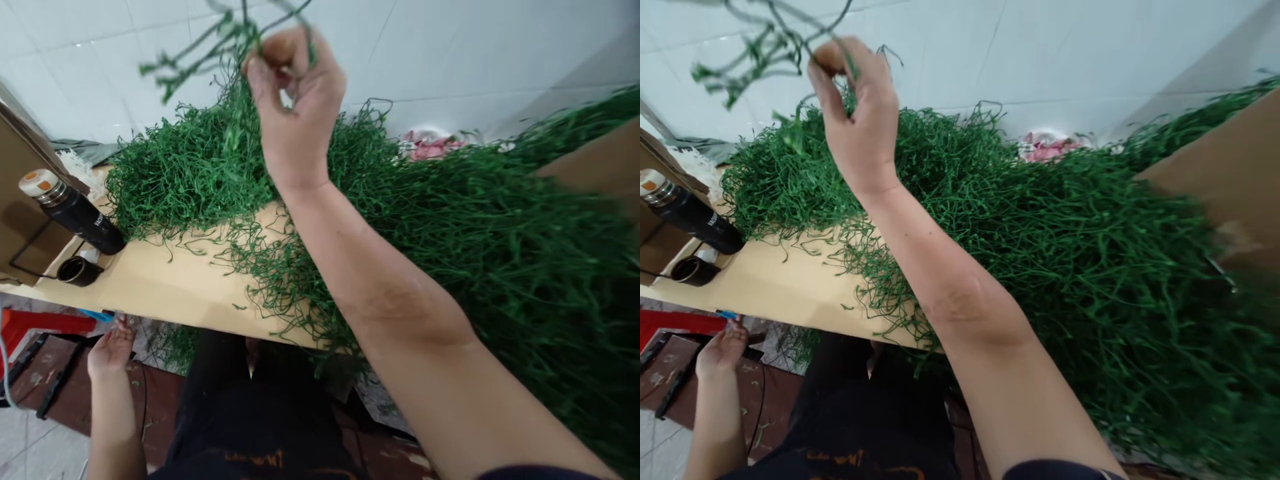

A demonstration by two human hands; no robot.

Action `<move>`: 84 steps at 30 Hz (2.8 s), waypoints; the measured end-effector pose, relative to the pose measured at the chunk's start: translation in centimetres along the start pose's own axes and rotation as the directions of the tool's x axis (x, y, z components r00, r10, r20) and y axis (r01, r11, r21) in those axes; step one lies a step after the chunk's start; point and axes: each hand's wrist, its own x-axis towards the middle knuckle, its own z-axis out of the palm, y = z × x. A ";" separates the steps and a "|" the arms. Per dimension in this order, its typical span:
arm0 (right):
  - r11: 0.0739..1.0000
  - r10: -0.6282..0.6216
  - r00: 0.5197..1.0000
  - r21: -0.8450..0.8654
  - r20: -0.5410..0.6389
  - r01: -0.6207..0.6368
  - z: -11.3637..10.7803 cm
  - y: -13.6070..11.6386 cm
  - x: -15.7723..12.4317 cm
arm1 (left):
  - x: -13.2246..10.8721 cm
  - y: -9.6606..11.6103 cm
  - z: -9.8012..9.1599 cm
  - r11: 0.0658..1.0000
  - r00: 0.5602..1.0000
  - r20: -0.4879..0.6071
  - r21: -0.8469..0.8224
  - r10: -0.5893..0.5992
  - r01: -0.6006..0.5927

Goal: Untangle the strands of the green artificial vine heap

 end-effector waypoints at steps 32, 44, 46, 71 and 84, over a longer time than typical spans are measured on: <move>0.822 0.395 0.908 0.387 0.140 -0.417 -7.0 1.6 -8.1 | -16.3 -6.7 29.9 0.741 -0.041 0.996 0.028 -0.075 -0.671; 0.667 0.564 0.819 0.527 0.104 -0.526 -9.3 1.6 -9.2 | -16.9 -7.5 31.9 0.634 -0.084 0.991 0.003 -0.107 -0.773; 0.588 0.653 0.750 0.557 0.101 -0.587 -10.2 1.6 -9.4 | -16.6 -7.1 32.2 0.460 -0.044 0.999 -0.039 0.000 -0.887; 0.779 0.618 0.775 -0.232 0.129 -0.583 -8.7 -2.5 -12.0 | -14.2 -8.8 32.0 0.182 -0.013 0.979 -0.051 0.202 -0.982; 0.912 0.328 0.923 -0.325 0.203 -0.252 -11.1 -8.0 -14.6 | -9.1 -6.4 34.0 0.296 0.374 0.757 0.247 0.536 -0.923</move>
